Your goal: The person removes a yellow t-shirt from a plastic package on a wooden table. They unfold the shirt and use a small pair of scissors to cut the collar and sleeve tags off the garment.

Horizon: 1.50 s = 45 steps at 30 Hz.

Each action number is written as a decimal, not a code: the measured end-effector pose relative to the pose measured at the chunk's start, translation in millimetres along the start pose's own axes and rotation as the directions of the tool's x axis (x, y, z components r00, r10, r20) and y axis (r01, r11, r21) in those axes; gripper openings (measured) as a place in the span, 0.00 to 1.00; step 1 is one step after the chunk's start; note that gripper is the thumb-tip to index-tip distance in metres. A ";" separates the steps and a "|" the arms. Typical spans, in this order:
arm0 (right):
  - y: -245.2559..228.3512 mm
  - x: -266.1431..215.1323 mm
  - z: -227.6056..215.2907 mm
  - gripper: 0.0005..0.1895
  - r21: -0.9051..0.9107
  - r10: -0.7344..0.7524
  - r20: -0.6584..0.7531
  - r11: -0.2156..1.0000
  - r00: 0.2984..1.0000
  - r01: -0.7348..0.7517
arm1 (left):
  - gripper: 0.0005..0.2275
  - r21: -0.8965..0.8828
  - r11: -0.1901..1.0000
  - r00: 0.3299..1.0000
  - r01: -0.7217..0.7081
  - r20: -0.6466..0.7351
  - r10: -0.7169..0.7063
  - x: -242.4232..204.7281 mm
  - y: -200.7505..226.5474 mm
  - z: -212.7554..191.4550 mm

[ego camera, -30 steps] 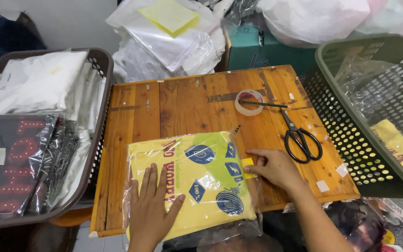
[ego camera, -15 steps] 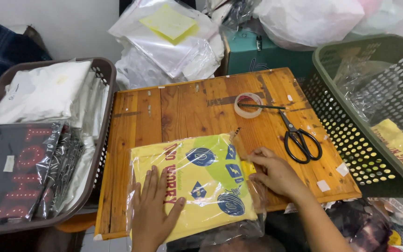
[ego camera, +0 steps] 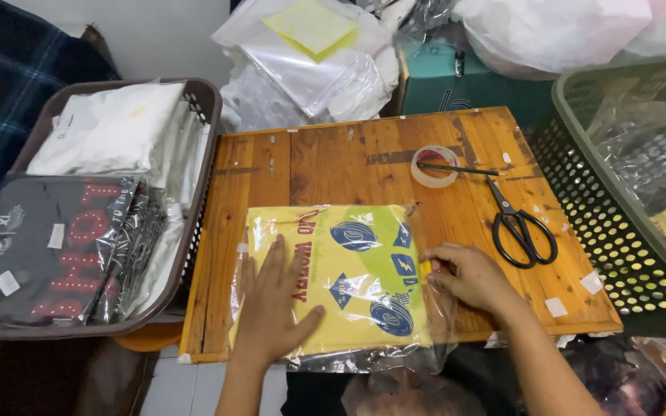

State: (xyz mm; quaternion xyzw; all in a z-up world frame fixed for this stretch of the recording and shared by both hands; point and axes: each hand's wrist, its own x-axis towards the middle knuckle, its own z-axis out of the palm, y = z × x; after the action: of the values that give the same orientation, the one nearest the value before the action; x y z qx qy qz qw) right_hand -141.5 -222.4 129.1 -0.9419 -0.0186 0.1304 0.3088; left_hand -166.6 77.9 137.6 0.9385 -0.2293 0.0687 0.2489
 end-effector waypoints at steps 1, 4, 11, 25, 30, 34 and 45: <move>3.4 0.4 2.0 0.13 -0.049 -0.037 -0.029 0.998 0.999 0.036 | 0.34 0.138 0.985 0.991 -0.102 -0.073 0.113 0.6 11.1 3.1; 12.6 -0.4 9.6 0.14 -0.052 -0.089 -0.114 0.995 0.990 0.083 | 0.38 0.146 0.942 0.952 -0.302 -0.011 0.306 2.4 61.6 13.8; 32.1 0.9 26.2 0.11 -0.117 -0.286 -0.302 0.958 0.909 0.263 | 0.21 0.199 0.869 0.883 -0.454 -0.034 0.469 1.1 96.8 80.8; -15.7 -18.8 16.3 0.28 -0.239 -0.577 -0.491 0.810 0.653 0.536 | 0.15 -0.863 0.463 0.973 0.201 0.121 -0.196 34.2 74.0 10.5; -43.0 -9.6 15.2 0.07 -0.415 -0.674 -0.628 0.713 0.389 0.565 | 0.15 -0.848 0.499 0.973 0.180 0.078 -0.218 38.4 69.0 9.2; -32.1 -5.6 18.8 0.02 -0.265 -0.653 -0.652 0.672 0.384 0.692 | 0.14 -0.968 0.172 0.936 0.185 0.120 -0.330 42.1 67.9 11.2; -16.7 -15.5 22.9 0.01 -0.183 -0.626 -0.658 0.672 0.418 0.718 | 0.15 -0.906 -0.373 0.639 0.202 0.411 -0.650 48.6 69.1 3.8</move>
State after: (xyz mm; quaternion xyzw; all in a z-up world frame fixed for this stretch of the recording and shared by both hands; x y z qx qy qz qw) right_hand -161.5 -197.5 124.8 -0.8111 -0.2725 -0.3537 0.3778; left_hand -155.6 3.5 176.2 0.4044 0.2364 -0.0839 0.8795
